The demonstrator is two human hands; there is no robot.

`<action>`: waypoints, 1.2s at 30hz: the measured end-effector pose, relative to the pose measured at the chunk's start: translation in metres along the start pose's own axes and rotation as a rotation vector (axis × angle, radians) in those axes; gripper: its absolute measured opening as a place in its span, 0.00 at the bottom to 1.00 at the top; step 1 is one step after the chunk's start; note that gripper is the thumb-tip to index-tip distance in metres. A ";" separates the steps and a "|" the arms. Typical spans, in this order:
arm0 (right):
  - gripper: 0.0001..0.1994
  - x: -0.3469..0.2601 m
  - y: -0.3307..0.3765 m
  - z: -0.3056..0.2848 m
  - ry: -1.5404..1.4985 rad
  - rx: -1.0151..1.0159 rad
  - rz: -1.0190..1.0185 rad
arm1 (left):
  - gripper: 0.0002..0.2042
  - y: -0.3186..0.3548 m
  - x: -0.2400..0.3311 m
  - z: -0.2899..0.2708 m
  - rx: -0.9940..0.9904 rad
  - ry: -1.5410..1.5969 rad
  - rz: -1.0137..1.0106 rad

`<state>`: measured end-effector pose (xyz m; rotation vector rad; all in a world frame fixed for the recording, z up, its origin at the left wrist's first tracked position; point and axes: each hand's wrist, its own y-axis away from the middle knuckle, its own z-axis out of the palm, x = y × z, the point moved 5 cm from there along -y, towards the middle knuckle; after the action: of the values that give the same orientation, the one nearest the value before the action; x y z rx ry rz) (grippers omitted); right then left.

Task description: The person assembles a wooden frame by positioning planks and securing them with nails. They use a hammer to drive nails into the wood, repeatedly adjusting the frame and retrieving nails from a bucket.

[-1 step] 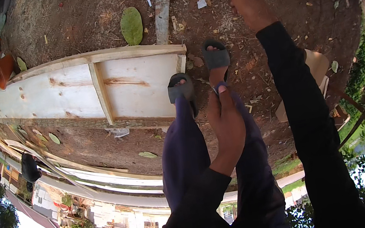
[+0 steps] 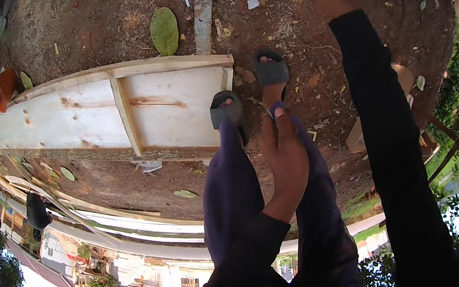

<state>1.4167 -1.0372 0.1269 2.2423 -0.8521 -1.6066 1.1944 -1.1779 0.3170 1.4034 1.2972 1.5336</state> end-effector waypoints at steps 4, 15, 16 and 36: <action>0.21 -0.024 0.036 0.017 -0.093 0.550 0.032 | 0.13 -0.001 0.012 0.003 0.012 -0.127 0.071; 0.16 -0.034 0.050 0.026 -0.059 0.235 0.075 | 0.14 -0.003 0.012 -0.002 -0.002 -0.067 0.034; 0.15 -0.031 0.054 0.024 -0.110 0.316 0.071 | 0.14 0.000 0.011 -0.001 -0.007 -0.089 0.035; 0.20 0.086 0.135 0.086 0.440 0.070 0.306 | 0.13 0.001 0.002 0.021 -0.024 -0.094 -0.044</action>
<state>1.3139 -1.1844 0.0993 2.2479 -1.0653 -0.9166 1.2148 -1.1720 0.3171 1.4056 1.2412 1.4326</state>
